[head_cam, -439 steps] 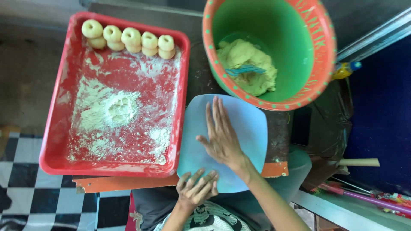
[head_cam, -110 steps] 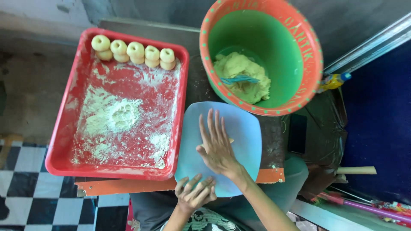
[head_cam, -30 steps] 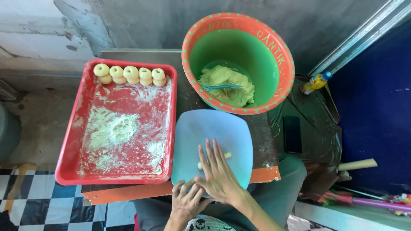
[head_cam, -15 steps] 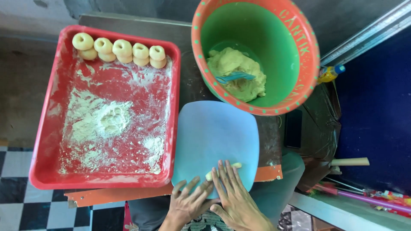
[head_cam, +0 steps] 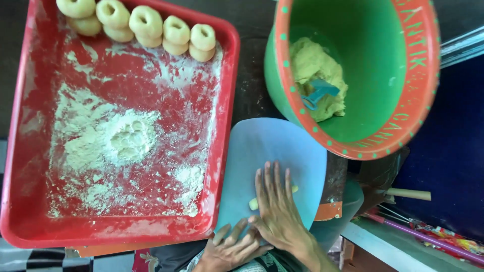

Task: The person is portioning dough from a large green bowl, rolling each portion into a small ball on a blue plate, and then placing the balls into a red tray containing flour and previously shaped dough rings.

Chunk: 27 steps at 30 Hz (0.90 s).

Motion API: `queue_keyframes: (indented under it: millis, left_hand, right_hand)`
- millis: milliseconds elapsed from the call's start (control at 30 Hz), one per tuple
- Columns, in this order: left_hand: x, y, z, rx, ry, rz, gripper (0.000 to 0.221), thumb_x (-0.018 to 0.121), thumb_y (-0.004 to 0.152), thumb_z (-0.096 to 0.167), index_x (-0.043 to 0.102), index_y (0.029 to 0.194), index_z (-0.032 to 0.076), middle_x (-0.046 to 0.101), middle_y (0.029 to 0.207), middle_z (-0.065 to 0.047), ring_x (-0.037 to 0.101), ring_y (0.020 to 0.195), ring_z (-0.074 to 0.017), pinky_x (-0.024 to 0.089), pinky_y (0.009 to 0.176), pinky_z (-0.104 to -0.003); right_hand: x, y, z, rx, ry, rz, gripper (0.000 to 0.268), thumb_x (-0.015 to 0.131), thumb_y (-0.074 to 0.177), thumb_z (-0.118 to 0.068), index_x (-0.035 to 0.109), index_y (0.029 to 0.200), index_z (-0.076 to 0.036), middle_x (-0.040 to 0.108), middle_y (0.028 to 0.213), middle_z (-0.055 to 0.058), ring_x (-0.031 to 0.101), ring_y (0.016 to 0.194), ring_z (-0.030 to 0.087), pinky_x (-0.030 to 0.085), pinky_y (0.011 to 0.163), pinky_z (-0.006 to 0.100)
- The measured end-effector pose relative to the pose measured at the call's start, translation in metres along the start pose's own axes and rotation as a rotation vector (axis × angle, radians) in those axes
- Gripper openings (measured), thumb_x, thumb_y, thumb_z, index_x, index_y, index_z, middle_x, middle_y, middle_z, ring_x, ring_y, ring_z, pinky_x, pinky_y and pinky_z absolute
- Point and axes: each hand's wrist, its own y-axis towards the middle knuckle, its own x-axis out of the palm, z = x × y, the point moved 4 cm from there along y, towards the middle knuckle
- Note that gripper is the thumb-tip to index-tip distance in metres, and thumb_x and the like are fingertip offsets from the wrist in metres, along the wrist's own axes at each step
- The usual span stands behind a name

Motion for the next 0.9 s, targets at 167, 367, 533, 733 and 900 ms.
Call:
queue_keyframes:
  millis: [167, 367, 533, 733, 900]
  left_hand:
    - [-0.003, 0.005, -0.002, -0.034, -0.042, -0.021, 0.044, 0.062, 0.101, 0.074, 0.068, 0.111, 0.032, 0.062, 0.122, 0.014, 0.053, 0.12, -0.0069, 0.034, 0.096, -0.029]
    - [-0.004, 0.009, 0.001, -0.032, -0.011, 0.011, 0.045, 0.066, 0.098, 0.073, 0.068, 0.115, 0.031, 0.061, 0.122, 0.015, 0.057, 0.117, -0.0068, 0.039, 0.093, -0.028]
    - [-0.008, 0.008, 0.007, -0.045, -0.025, 0.052, 0.048, 0.071, 0.094, 0.072, 0.071, 0.115, 0.029, 0.065, 0.122, 0.014, 0.054, 0.121, -0.0095, 0.035, 0.097, -0.031]
    - [-0.017, 0.015, 0.01, -0.064, -0.01, 0.084, 0.05, 0.076, 0.085, 0.074, 0.071, 0.11, 0.03, 0.064, 0.119, 0.016, 0.057, 0.115, -0.0083, 0.037, 0.096, -0.033]
    - [-0.03, 0.025, 0.016, -0.075, -0.036, 0.089, 0.045, 0.076, 0.085, 0.067, 0.07, 0.106, 0.028, 0.068, 0.114, 0.014, 0.058, 0.113, -0.0108, 0.034, 0.1, -0.036]
  right_hand:
    - [0.008, 0.041, 0.013, 0.04, -0.052, 0.056, 0.098, -0.011, 0.097, -0.068, 0.003, 0.161, 0.004, -0.006, 0.17, 0.029, -0.009, 0.157, 0.045, -0.013, 0.126, 0.061]
    - [-0.017, 0.108, 0.024, 0.013, 0.002, 0.17, 0.099, -0.006, 0.097, -0.071, 0.005, 0.163, 0.001, -0.002, 0.171, 0.028, -0.003, 0.16, 0.044, -0.006, 0.13, 0.059]
    - [-0.035, 0.134, 0.02, -0.048, 0.067, 0.308, 0.096, -0.004, 0.099, -0.072, 0.003, 0.166, -0.004, -0.005, 0.173, 0.024, -0.003, 0.163, 0.042, -0.001, 0.135, 0.055]
    - [-0.029, 0.088, 0.003, -0.028, -0.035, 0.37, 0.101, -0.008, 0.094, -0.075, 0.005, 0.166, -0.004, -0.004, 0.172, 0.027, -0.003, 0.161, 0.043, -0.006, 0.131, 0.059]
    - [-0.025, 0.029, -0.011, -0.06, -0.093, 0.388, 0.088, 0.002, 0.102, -0.065, 0.015, 0.165, -0.005, 0.005, 0.171, 0.029, 0.002, 0.158, 0.048, -0.003, 0.127, 0.064]
